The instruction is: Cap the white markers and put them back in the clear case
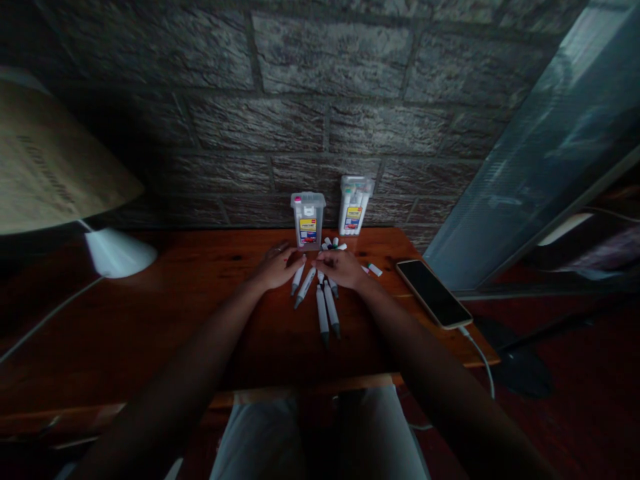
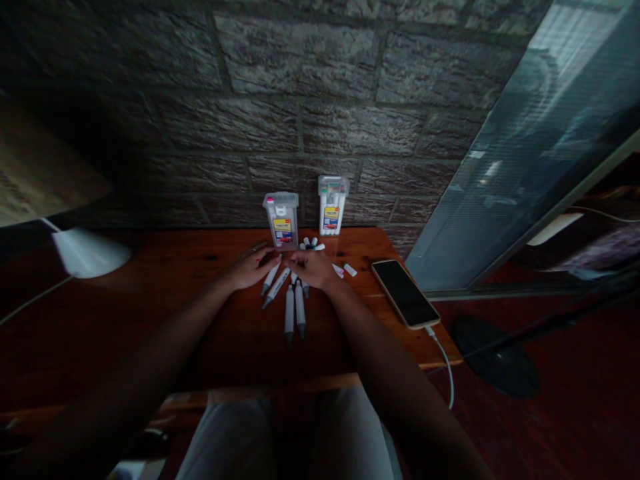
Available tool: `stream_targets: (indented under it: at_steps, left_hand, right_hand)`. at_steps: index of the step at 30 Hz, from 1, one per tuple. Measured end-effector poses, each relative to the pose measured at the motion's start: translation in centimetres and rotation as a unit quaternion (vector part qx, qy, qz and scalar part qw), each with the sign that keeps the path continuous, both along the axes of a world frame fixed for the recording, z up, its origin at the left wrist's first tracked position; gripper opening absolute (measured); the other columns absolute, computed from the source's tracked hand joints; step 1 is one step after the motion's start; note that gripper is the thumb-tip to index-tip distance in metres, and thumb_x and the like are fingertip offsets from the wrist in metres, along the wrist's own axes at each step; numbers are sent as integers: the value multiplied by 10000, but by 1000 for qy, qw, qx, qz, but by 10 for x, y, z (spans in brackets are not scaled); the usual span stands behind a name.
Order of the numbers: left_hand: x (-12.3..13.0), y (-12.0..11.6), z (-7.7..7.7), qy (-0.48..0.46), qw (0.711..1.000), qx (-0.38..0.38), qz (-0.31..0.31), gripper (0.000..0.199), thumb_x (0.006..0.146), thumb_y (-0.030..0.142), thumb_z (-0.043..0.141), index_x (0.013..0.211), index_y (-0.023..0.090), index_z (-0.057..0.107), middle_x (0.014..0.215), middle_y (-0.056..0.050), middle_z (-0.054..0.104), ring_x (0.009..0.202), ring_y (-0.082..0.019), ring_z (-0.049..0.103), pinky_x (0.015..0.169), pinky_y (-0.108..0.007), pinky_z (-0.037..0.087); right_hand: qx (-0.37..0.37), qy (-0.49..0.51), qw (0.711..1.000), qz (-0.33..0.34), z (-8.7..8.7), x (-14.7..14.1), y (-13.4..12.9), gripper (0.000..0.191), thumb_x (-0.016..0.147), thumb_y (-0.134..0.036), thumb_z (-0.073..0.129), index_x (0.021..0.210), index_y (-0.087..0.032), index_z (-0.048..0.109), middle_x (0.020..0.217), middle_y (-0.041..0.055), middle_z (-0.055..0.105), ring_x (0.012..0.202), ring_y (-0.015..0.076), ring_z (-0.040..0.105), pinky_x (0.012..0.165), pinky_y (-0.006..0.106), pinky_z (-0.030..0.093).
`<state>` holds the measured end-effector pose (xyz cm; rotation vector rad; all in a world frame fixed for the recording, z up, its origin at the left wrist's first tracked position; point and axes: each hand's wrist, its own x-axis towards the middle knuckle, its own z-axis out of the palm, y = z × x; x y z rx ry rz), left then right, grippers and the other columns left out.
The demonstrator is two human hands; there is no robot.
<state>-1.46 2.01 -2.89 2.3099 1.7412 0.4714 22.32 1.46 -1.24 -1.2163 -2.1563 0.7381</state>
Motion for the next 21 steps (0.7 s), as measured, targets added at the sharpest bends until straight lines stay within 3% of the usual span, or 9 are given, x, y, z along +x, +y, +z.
stream_targets:
  at_steps: [5, 14, 21]
  left_hand:
    - [-1, 3, -3, -2, 1000, 12, -6, 665, 1088, 633, 447, 1529, 199, 691, 1722, -144, 574, 1666, -342, 468, 1397, -522, 349]
    - [-1, 1, -1, 2, 1000, 0, -2, 733, 1096, 645, 420, 1575, 146, 664, 1753, -178, 525, 1684, -349, 434, 1413, -494, 326]
    - [-1, 0, -1, -11, 1000, 6, 0, 675, 1093, 641, 447, 1536, 196, 695, 1717, -142, 579, 1668, -350, 455, 1403, -538, 347]
  right_hand:
    - [-6, 4, 1000, 3, 0, 0, 0, 264, 1051, -330, 686, 848, -176, 754, 727, -25, 675, 686, 116, 566, 707, 253, 392]
    - [0, 15, 1000, 10, 0, 1, 0, 256, 1042, -342, 697, 858, -178, 766, 715, -26, 682, 673, 117, 568, 702, 252, 399]
    - [4, 11, 1000, 4, 1, 1, -1, 266, 1045, -361, 691, 863, -181, 764, 711, -25, 669, 683, 122, 579, 704, 255, 401]
